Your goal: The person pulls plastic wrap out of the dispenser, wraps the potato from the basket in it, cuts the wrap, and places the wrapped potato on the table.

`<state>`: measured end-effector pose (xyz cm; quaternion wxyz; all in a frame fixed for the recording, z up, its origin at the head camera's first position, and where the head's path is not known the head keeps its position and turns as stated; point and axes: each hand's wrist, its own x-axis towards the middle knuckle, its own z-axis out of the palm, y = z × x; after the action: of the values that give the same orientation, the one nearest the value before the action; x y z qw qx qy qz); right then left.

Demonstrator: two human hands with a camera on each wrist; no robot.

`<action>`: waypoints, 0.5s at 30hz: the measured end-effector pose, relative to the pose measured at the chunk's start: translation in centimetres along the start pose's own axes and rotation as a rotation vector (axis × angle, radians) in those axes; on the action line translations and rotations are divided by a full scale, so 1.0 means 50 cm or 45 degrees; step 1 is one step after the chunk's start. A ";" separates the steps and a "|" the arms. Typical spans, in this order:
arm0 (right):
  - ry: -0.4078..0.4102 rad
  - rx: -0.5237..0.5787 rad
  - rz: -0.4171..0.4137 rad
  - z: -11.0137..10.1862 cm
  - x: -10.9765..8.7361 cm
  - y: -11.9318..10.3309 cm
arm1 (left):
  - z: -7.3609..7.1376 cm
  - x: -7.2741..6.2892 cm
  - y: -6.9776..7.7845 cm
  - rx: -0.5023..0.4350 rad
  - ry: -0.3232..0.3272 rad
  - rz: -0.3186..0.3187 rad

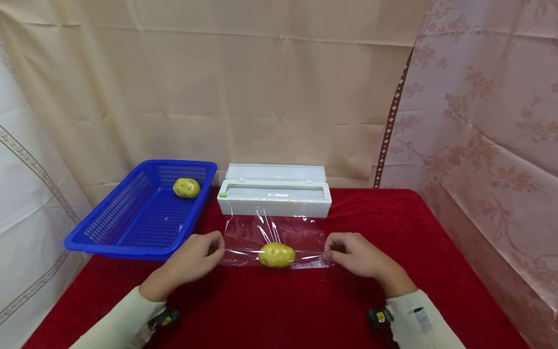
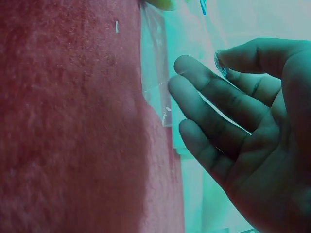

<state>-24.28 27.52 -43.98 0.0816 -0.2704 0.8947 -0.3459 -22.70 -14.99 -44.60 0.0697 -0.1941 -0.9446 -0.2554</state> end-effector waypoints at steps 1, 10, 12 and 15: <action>-0.001 0.021 0.005 0.003 0.004 0.002 | 0.002 0.002 0.000 0.005 0.009 -0.025; -0.021 0.104 0.141 0.027 0.034 0.009 | 0.029 0.020 -0.007 0.026 -0.005 -0.175; -0.012 0.095 0.161 0.030 0.041 0.010 | 0.035 0.025 -0.010 0.019 -0.037 -0.193; -0.001 0.060 0.190 0.035 0.051 0.013 | 0.042 0.036 -0.014 0.022 -0.080 -0.201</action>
<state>-26.14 25.53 -45.63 0.1139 -0.2010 0.9040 -0.3596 -24.70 -13.88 -46.29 0.0215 -0.1263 -0.9608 -0.2459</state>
